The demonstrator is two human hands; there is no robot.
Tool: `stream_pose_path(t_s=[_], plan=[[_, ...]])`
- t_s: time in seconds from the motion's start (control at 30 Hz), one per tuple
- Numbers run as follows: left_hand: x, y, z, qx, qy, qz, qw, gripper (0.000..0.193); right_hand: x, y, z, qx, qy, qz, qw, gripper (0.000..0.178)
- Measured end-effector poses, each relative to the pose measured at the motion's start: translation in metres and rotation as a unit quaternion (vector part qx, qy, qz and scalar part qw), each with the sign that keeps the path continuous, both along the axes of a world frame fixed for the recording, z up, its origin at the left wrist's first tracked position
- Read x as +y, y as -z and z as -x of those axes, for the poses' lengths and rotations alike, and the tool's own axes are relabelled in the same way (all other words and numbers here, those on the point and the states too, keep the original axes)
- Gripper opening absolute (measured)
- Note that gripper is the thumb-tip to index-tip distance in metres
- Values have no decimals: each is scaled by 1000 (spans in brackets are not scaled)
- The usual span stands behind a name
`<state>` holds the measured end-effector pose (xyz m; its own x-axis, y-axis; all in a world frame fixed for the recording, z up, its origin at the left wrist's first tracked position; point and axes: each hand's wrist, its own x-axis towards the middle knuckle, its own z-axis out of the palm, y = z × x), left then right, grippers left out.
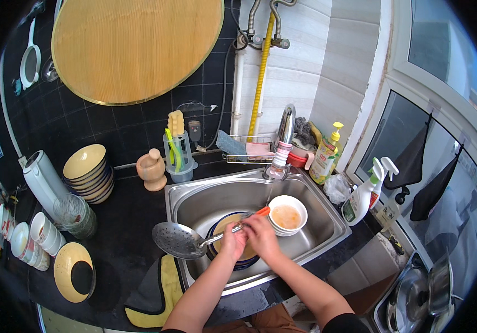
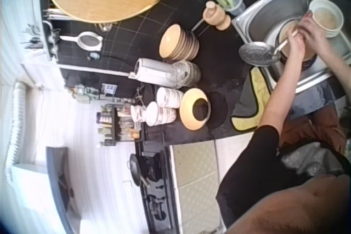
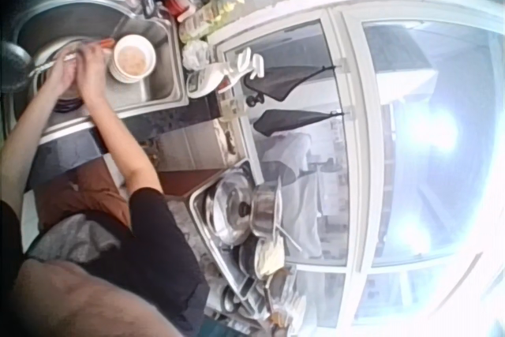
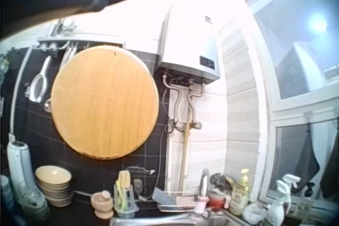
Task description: The person washes a metal slotted spoon and a small white bowl in a kitchen sink. They use a steel wool scrubber to clean the utensils under running water, rinsing them thoroughly before placing them aside.
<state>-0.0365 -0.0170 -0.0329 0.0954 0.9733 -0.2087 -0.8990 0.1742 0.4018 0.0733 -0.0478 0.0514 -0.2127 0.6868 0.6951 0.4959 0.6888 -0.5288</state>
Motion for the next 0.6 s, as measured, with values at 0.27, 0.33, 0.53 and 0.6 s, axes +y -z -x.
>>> stream_pose_path(t_s=[0.27,0.33,0.53,0.6], plan=[[-10,-24,-4,21,-8,27,999,40,17,7,-8,-13,51,-36,998,14],[-10,-20,-5,26,-26,53,998,43,8,7,1,-23,44,-43,998,15],[-14,-25,-3,23,14,48,998,48,16,1,-14,-41,2,-63,997,16],[-14,-27,-5,34,12,35,999,47,23,1,-22,-37,54,-61,996,16]])
